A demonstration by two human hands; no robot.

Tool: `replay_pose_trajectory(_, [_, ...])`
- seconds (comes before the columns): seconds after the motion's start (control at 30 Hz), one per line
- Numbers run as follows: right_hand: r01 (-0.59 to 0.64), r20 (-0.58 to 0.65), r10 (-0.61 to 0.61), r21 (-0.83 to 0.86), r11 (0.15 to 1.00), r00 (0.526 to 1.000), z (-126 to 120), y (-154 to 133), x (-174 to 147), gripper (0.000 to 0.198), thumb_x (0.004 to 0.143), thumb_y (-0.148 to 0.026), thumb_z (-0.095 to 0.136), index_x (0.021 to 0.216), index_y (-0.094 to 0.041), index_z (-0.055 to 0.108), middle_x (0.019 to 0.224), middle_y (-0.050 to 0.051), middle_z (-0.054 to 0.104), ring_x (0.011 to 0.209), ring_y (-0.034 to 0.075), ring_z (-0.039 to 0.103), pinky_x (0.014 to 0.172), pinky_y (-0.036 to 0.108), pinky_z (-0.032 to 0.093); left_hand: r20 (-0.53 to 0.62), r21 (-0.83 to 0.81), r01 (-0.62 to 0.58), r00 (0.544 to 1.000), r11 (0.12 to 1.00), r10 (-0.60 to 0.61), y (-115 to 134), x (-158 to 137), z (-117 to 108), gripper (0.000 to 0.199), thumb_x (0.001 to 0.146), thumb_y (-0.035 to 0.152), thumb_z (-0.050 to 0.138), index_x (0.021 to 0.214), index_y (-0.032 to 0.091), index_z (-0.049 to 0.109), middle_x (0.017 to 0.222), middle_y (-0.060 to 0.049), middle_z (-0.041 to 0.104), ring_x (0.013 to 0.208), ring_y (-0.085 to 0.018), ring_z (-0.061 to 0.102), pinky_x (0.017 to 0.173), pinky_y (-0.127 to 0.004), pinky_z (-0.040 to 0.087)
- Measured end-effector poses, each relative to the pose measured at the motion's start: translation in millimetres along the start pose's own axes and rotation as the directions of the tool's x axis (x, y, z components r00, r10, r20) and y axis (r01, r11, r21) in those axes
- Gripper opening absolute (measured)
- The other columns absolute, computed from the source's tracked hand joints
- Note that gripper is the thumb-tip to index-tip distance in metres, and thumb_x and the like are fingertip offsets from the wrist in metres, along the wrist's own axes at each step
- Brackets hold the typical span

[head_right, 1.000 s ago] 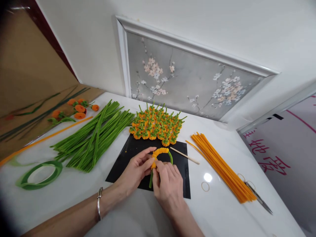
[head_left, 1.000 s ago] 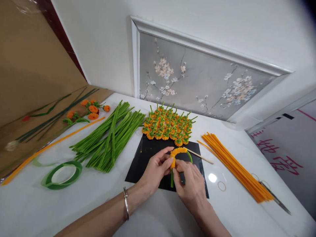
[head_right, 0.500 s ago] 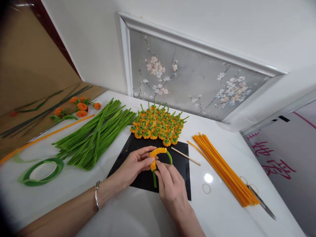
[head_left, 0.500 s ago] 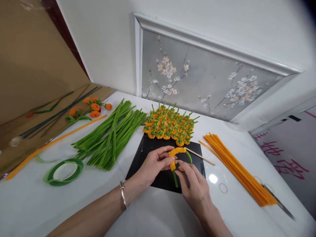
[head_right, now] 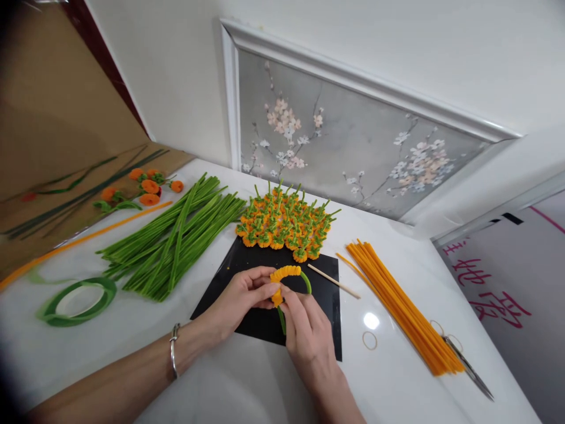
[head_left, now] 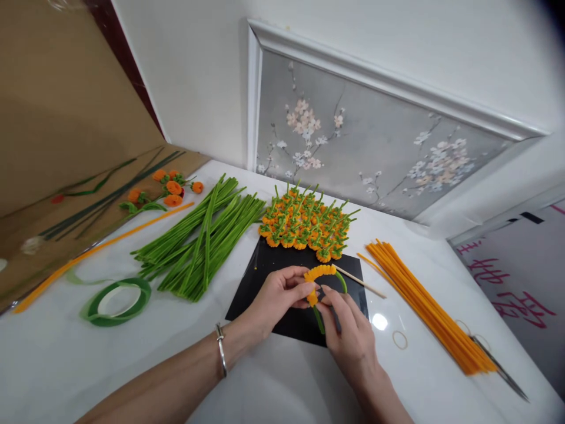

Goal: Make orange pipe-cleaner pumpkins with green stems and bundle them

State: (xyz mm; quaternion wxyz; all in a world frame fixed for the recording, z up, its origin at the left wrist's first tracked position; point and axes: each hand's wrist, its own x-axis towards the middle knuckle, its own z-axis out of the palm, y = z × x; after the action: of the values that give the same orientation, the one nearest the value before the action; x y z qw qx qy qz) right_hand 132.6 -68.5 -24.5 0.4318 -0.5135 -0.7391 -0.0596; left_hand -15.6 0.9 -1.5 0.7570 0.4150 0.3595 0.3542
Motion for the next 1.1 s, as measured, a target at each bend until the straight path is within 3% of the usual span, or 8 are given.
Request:
replay_pose_trajectory(0.1, [0.004,-0.023,-0.004,-0.009,1.000,1.000,0.7,0.6,-0.8,0.034,0.090,-0.008,0.054,0.122,-0.018,0.053,0.098,0.010,0.068,0.086,0.017,0.067,0.074,0.029,0.058,0.001,0.029,-0.058,0.998,0.998,0.058,-2.7,0.3,0.1,0.036,0.071,0.034,0.076,0.099,0.017,0.061,0.071,0.002,0.065,0.061,-0.010,0.060,0.057,-0.021,0.050])
replay_pose_trajectory(0.37, [0.024,-0.061,-0.026,-0.027,0.999,0.998,1.2,-3.0,1.6,0.029,0.089,-0.008,0.054,0.115,-0.019,0.057,0.094,0.008,0.069,0.085,0.018,0.068,0.072,0.028,0.059,0.031,0.097,-0.159,0.987,0.982,0.157,-6.3,0.6,1.3,0.027,0.076,0.037,0.071,0.084,0.016,0.057,0.068,0.001,0.060,0.058,-0.009,0.056,0.053,-0.020,0.050])
replay_pose_trajectory(0.5, [0.028,-0.041,-0.028,-0.010,1.000,0.999,1.8,-2.6,1.7,0.032,0.090,-0.008,0.053,0.118,-0.020,0.056,0.099,0.009,0.069,0.084,0.017,0.068,0.072,0.029,0.059,0.018,0.088,-0.183,0.983,0.979,0.182,-7.1,0.3,2.4,0.029,0.075,0.037,0.072,0.091,0.016,0.060,0.069,0.002,0.061,0.056,-0.009,0.055,0.054,-0.021,0.050])
replay_pose_trajectory(0.63, [0.043,-0.063,-0.045,-0.035,0.998,0.997,1.6,-0.8,-0.6,0.038,0.089,-0.006,0.054,0.123,-0.021,0.053,0.098,0.010,0.068,0.084,0.018,0.067,0.072,0.031,0.059,0.018,0.083,-0.176,0.984,0.981,0.176,-7.6,-0.3,2.8,0.034,0.076,0.038,0.071,0.101,0.017,0.061,0.070,0.002,0.061,0.058,-0.009,0.057,0.057,-0.022,0.052])
replay_pose_trajectory(0.8, [0.088,0.009,-0.087,-0.046,0.995,0.996,1.0,1.2,-3.3,0.044,0.089,-0.004,0.052,0.129,-0.021,0.051,0.099,0.010,0.067,0.086,0.019,0.066,0.072,0.032,0.058,-0.001,0.052,-0.119,0.993,0.992,0.119,-3.5,-1.5,2.1,0.028,0.078,0.040,0.069,0.093,0.017,0.062,0.073,0.001,0.062,0.065,-0.011,0.060,0.057,-0.022,0.053])
replay_pose_trajectory(1.1, [0.222,0.068,-0.217,-0.094,0.970,0.974,-9.2,13.2,-0.9,0.051,0.087,-0.004,0.056,0.135,-0.018,0.048,0.097,0.009,0.070,0.096,0.023,0.061,0.082,0.040,0.053,-0.004,-0.166,-0.029,1.000,0.986,0.028,0.9,-1.6,-0.2,0.025,0.075,0.033,0.074,0.090,0.017,0.061,0.076,0.000,0.064,0.070,-0.011,0.063,0.064,-0.022,0.054])
